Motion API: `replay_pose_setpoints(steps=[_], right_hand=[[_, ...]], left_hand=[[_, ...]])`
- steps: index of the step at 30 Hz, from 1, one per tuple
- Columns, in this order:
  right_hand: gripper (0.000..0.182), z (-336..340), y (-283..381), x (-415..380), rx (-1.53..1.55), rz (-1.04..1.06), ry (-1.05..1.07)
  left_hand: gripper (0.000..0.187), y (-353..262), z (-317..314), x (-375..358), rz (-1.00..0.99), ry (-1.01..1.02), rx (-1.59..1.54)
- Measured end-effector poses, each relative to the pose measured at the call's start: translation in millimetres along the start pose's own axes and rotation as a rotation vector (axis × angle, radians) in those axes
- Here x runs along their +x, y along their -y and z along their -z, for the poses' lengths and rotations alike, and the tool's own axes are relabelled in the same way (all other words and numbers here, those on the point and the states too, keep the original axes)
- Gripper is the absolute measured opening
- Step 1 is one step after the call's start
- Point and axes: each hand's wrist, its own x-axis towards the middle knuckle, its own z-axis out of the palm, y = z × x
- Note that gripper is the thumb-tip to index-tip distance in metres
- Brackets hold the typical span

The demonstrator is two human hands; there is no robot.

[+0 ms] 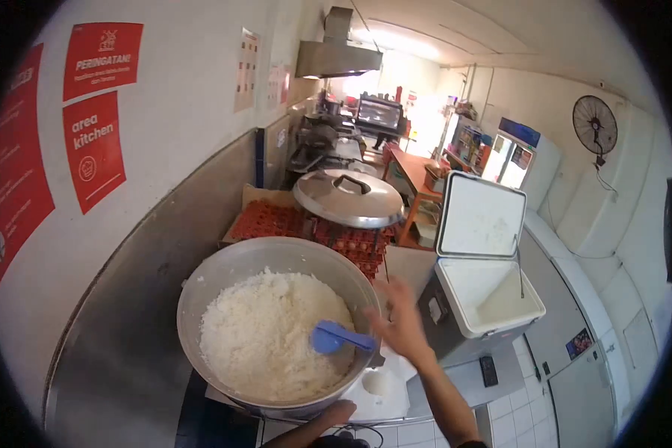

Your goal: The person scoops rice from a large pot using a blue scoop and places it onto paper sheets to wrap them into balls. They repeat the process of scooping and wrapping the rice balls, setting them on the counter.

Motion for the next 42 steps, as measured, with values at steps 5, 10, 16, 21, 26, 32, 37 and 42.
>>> replay_pose_setpoints(steps=[5, 10, 16, 21, 26, 32, 37, 42], right_hand=[[0.05, 0.1, -146.0, -181.8, 0.486, -0.525, -0.324], [0.075, -70.3, -188.0, -408.7, -0.301, -0.457, 0.556], [0.013, -75.6, -200.3, -399.5, -0.201, -0.548, 0.187], [0.008, -72.7, -233.9, -354.1, -0.029, -0.508, 0.216], [0.01, -93.3, -281.5, -308.5, 0.238, -0.549, 0.316], [0.01, -124.9, -305.9, -298.2, 0.251, -0.517, 0.416], [0.013, -130.1, -307.9, -306.0, 0.215, -0.464, 0.48], [0.019, -129.2, -307.6, -300.0, 0.156, -0.525, 0.562]], left_hand=[[0.01, -10.7, 6.5, -4.7, 0.137, -0.006, 0.065], [0.012, -19.2, 19.6, -20.6, 0.232, -0.066, -0.158], [0.017, -46.2, 61.9, -12.8, 0.35, -0.288, -0.532], [0.016, -52.3, 66.1, 8.9, 0.296, -0.445, -0.303], [0.017, -24.8, 42.2, 48.4, 0.629, -0.648, -0.248], [0.023, -0.4, 38.6, 69.4, 0.99, -0.369, -0.207], [0.021, -16.7, 38.2, 82.1, 0.972, -0.358, -0.072], [0.022, -33.8, 49.1, 91.0, 1.021, -0.286, -0.019]])
